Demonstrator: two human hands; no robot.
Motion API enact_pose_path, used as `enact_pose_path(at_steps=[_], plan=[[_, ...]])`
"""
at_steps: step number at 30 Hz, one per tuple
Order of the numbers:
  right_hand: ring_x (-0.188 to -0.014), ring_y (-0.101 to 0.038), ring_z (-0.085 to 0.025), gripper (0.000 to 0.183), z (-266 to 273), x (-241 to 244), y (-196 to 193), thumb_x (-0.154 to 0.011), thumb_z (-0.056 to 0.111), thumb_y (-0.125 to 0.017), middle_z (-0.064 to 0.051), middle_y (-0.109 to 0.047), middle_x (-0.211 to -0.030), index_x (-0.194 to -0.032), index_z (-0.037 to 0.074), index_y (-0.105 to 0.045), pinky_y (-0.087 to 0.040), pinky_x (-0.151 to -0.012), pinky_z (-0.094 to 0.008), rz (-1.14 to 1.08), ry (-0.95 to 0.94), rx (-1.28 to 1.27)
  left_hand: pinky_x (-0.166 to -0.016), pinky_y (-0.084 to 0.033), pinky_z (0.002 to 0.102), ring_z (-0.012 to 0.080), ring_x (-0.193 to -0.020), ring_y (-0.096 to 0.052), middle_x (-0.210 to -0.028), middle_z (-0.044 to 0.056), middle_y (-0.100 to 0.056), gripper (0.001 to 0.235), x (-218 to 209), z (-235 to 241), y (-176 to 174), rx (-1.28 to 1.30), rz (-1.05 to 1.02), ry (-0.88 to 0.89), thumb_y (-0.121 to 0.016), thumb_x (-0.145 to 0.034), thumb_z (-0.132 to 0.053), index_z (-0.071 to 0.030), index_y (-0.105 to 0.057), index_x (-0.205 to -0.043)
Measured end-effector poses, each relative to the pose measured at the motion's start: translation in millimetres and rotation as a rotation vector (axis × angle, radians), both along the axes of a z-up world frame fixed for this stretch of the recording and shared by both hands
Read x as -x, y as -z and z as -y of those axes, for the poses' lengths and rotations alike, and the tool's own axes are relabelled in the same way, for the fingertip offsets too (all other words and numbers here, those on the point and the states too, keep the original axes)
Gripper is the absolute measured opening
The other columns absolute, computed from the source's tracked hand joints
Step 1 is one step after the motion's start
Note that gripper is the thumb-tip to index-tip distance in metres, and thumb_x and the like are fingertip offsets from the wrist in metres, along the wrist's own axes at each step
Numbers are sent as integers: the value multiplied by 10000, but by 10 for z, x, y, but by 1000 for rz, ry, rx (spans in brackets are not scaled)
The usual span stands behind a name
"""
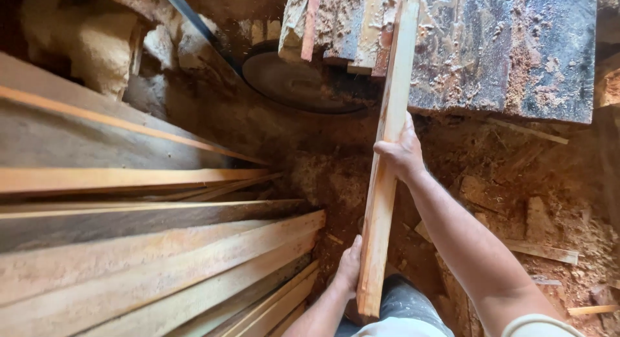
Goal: Feeding wooden planks into a band saw for processing in a workshop.
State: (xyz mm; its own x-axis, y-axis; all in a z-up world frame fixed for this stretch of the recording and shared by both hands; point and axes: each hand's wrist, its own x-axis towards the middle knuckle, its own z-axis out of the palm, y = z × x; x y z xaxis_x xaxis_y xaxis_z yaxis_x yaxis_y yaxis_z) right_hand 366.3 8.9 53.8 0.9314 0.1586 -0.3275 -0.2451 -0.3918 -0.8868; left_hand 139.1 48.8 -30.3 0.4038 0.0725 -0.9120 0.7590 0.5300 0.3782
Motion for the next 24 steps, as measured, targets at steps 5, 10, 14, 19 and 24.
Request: enact_pose_path(at_steps=[5,10,14,19,24], plan=[[-957,-539,-212,818,57,350,5,-538,126,-531,-95,-531,-1114,-1316,114,-275,-435,-823,-292,39,33,-36,-663,-513,309,177,-730,-610,-821,84,-642,600,330,49,-106,55,-11,5,-376,-784,-584,-57,-608,-953],[-1002,-509,-251,833,402,940,86,-503,181,-592,-128,-505,-1140,-1286,79,-328,-419,-853,-357,-27,108,9,-877,-456,272,166,-1004,-578,-1112,69,-625,548,911,-139,-192,-26,24,98,-367,-827,-463,-56,-590,-1119],[-917,-548,-188,472,671,1177,440,-720,292,-461,-67,-543,-1060,-1139,76,-456,-460,-764,-340,-438,423,-333,-687,-399,323,193,-775,-542,-802,25,-605,409,1197,-334,-216,-553,108,623,-432,-770,-521,-135,-561,-797],[-963,-582,-187,607,654,1190,698,-790,620,-362,-44,-614,-1062,-1065,122,-574,-474,-873,-343,-671,685,-421,-621,-406,357,191,-684,-569,-749,17,-605,402,1324,-190,-724,-674,326,674,-489,-788,-548,-147,-518,-818],[-524,-547,-216,398,719,1070,1258,-746,413,-501,-73,-569,-683,-932,66,-559,-475,-525,-367,-793,146,-1084,-778,-437,225,78,-984,-540,-1123,-44,-565,797,1242,-104,-461,-312,100,504,-283,-605,-735,-229,-501,-1181]])
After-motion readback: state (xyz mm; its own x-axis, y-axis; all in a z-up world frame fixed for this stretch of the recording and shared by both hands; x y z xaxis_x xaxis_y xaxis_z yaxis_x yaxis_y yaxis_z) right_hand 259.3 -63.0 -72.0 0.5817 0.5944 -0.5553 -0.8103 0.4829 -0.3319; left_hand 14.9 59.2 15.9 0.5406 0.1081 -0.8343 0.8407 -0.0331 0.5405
